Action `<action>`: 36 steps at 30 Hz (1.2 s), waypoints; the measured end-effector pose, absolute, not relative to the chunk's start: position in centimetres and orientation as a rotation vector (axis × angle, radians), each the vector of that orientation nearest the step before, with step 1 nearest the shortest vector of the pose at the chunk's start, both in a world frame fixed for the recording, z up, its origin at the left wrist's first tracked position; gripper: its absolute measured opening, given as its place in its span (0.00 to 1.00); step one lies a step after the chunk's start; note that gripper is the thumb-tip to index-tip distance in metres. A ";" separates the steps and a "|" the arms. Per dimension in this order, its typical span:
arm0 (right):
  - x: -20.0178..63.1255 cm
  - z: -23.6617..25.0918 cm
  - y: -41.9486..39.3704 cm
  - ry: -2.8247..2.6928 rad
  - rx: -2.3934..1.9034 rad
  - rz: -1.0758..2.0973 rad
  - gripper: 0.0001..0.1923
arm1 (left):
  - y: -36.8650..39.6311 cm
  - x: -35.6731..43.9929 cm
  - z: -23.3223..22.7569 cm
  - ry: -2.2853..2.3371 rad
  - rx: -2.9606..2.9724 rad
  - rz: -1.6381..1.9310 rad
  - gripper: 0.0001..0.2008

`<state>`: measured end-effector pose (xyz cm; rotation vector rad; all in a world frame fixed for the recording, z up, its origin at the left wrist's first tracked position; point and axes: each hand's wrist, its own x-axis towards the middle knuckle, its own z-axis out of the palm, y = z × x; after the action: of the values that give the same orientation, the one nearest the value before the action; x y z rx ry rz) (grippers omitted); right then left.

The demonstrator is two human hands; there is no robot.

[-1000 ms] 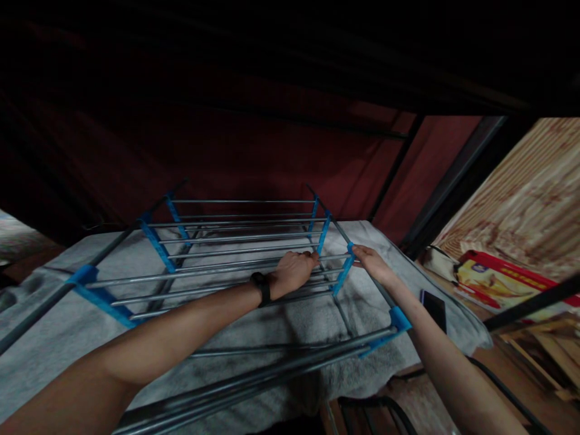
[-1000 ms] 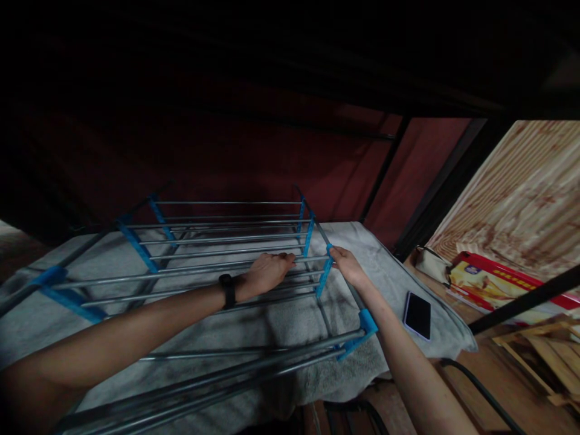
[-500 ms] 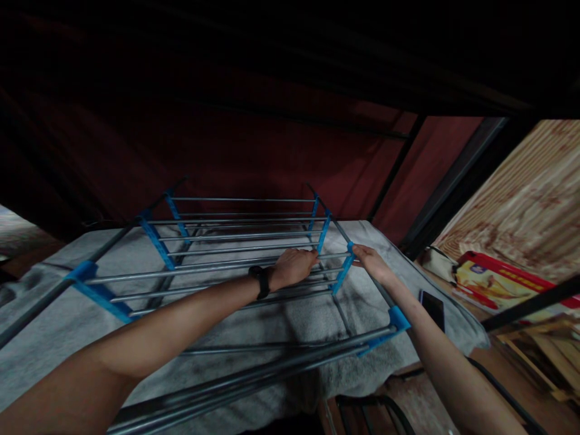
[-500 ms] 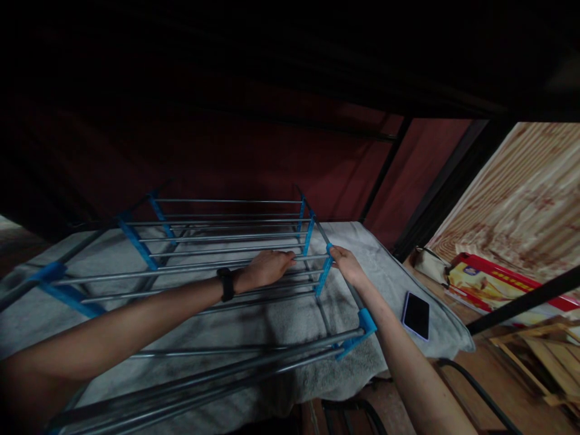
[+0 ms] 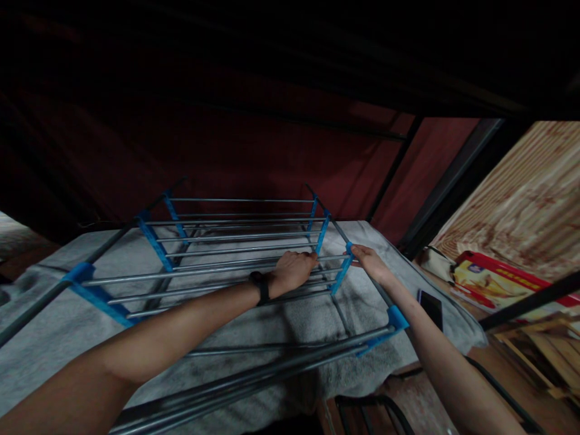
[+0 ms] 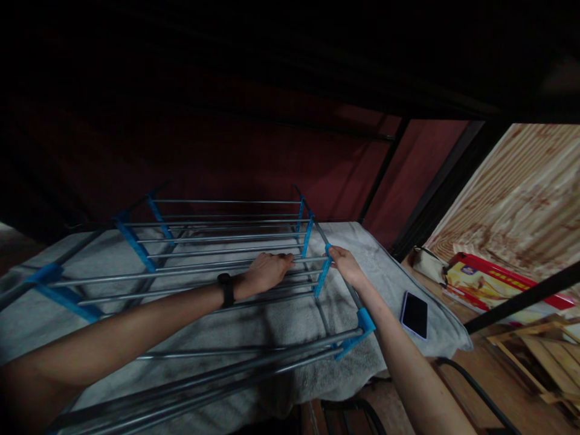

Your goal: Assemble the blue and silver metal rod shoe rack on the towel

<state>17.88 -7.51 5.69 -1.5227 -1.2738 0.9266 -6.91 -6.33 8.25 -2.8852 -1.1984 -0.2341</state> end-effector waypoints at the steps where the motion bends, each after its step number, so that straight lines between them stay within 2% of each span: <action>1: 17.9 5.7 -7.5 -1.280 -1.516 0.926 0.17 | -6.3 -6.9 8.3 -1.191 -2.882 -0.226 0.16; 36: 17.2 6.0 -7.9 -1.254 -1.560 0.876 0.18 | -4.1 -7.2 9.8 -1.295 -3.239 -0.171 0.16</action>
<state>17.21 -7.85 6.00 -1.5597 -1.2544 0.8759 -7.21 -4.10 9.80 -3.2386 -1.2946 -0.1714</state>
